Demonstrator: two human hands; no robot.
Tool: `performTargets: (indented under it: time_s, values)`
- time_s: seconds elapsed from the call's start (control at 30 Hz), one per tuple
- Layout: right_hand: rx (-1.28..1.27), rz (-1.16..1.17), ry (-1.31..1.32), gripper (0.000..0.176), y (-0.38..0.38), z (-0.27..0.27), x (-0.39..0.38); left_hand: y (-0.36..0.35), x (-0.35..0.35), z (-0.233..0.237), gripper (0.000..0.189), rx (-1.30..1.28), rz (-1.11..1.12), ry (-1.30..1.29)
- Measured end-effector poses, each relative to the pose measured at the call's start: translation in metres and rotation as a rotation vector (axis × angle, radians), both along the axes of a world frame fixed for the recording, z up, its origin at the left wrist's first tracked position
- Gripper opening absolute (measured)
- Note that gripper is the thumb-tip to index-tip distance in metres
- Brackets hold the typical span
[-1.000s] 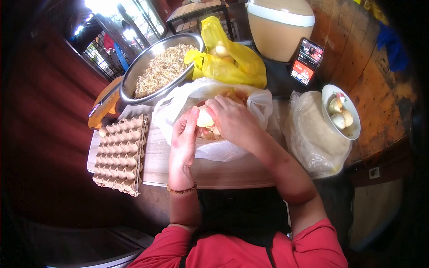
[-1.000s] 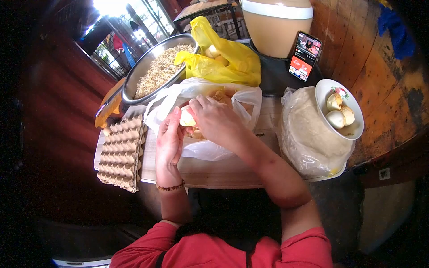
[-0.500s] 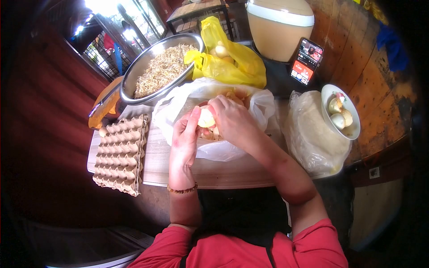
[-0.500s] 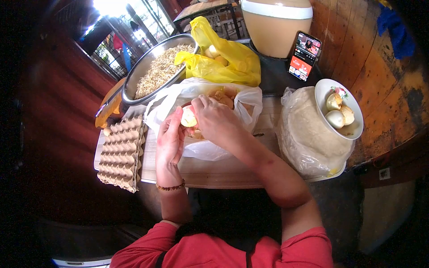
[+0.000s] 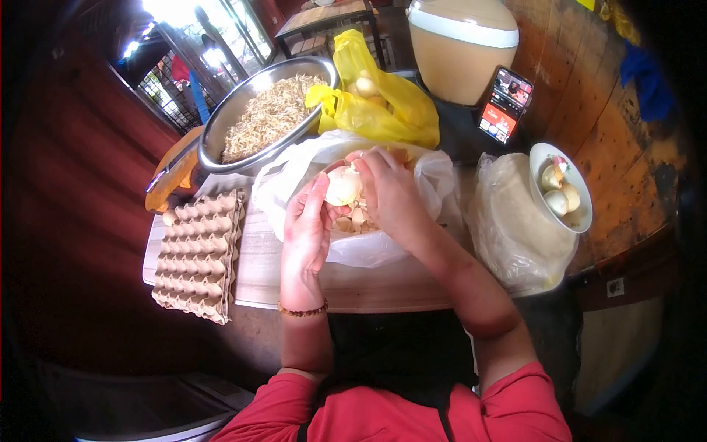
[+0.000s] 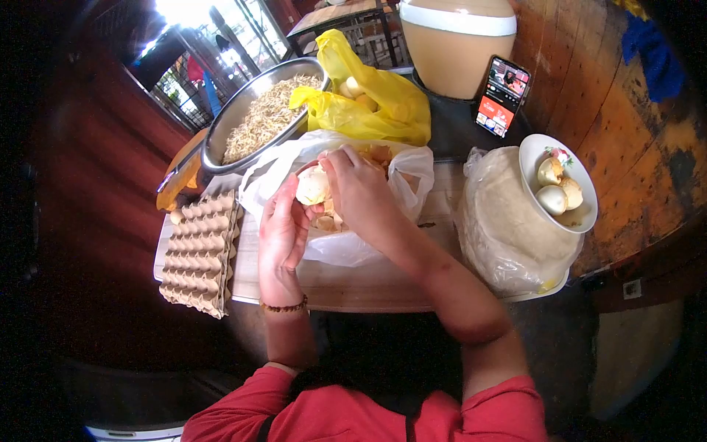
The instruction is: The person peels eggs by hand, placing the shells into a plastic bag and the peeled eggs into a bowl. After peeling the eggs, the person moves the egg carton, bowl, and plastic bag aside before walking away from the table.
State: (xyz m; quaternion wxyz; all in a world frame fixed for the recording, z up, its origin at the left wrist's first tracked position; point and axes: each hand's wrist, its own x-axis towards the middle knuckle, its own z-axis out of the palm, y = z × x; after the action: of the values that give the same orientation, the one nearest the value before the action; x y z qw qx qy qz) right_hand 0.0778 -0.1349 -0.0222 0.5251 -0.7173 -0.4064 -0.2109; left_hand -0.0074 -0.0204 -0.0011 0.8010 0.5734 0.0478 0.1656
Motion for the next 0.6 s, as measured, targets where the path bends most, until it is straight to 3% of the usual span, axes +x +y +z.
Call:
performTargets:
  time_s: [0.17, 0.37, 0.6]
  values:
    - [0.092, 0.059, 0.107, 0.018, -0.007, 0.01, 0.002, -0.003, 0.002, 0.003, 0.042, -0.107, 0.077, -0.031]
    - [0.149, 0.186, 0.186, 0.017, -0.008, 0.016, -0.001, 0.0, 0.003, -0.001, 0.044, -0.013, 0.114, -0.071]
    - [0.064, 0.093, 0.047, 0.016, -0.006, 0.005, 0.006, 0.002, 0.003, -0.005, 0.044, 0.13, 0.122, -0.019]
